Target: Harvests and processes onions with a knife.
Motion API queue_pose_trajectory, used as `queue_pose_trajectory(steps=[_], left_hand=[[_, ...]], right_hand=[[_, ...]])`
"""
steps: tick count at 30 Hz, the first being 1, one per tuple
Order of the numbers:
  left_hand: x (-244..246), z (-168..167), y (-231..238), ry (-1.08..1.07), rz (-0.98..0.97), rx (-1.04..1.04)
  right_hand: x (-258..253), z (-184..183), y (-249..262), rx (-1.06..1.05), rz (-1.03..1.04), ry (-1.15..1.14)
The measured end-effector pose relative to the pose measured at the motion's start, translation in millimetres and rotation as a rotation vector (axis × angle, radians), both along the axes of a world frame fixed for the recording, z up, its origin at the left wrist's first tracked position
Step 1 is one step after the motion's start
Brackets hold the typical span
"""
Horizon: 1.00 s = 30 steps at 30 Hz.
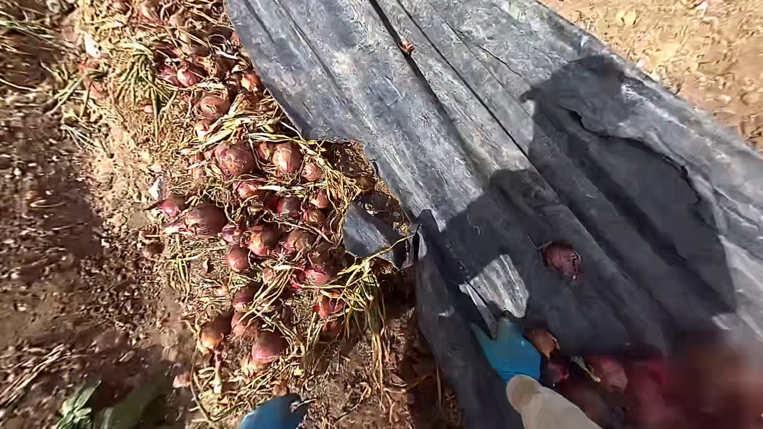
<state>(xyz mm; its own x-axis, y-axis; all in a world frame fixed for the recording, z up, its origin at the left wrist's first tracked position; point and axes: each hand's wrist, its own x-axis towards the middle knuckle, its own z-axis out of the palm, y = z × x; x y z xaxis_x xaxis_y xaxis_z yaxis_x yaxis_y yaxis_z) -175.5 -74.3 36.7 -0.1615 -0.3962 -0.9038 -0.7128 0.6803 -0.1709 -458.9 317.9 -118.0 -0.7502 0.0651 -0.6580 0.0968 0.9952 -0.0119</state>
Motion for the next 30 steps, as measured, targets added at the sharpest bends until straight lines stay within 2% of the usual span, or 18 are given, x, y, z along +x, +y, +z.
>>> queue_pose_trajectory(steps=[2,4,6,7,10,11,12,15,17,19,22,26,28,30], left_hand=[[-126,7,-31,0.151,-0.025,-0.168],[-234,11,-34,0.099,-0.108,-0.072],[-296,-13,-22,0.097,-0.227,0.062],[-321,-22,-13,0.17,-0.282,0.09],[-383,-56,-10,0.536,-0.41,-0.052],[-399,-66,-11,0.559,-0.428,-0.124],[-407,-73,-10,0.523,-0.425,-0.187],[-404,-68,8,0.216,-0.369,-0.288],[-396,-67,9,0.152,-0.397,-0.321],[-383,-65,2,0.226,-0.428,-0.277],[-348,-84,-14,0.447,-0.372,-0.152],[-341,-99,-32,0.51,-0.412,-0.062],[-321,-92,-32,0.503,-0.506,-0.01],[-288,-90,-17,0.507,-0.715,0.047]], right_hand=[[-6,6,-2,0.015,-0.004,-0.056],[-5,6,0,0.021,-0.004,-0.065],[-3,4,1,0.022,0.006,-0.042],[-2,3,1,0.014,0.002,-0.03],[-5,3,0,0.009,-0.011,-0.03],[-5,4,-1,0.01,-0.019,-0.052],[-5,5,-1,0.02,-0.028,-0.073],[-7,7,-2,0.039,-0.036,-0.074],[-7,8,-4,0.027,-0.051,-0.082],[-6,11,-6,0.004,-0.081,-0.065],[1,13,0,-0.024,-0.093,0.011],[1,6,2,-0.082,-0.009,0.143],[3,14,3,-0.154,-0.038,0.128],[11,30,9,-0.262,-0.148,0.139]])
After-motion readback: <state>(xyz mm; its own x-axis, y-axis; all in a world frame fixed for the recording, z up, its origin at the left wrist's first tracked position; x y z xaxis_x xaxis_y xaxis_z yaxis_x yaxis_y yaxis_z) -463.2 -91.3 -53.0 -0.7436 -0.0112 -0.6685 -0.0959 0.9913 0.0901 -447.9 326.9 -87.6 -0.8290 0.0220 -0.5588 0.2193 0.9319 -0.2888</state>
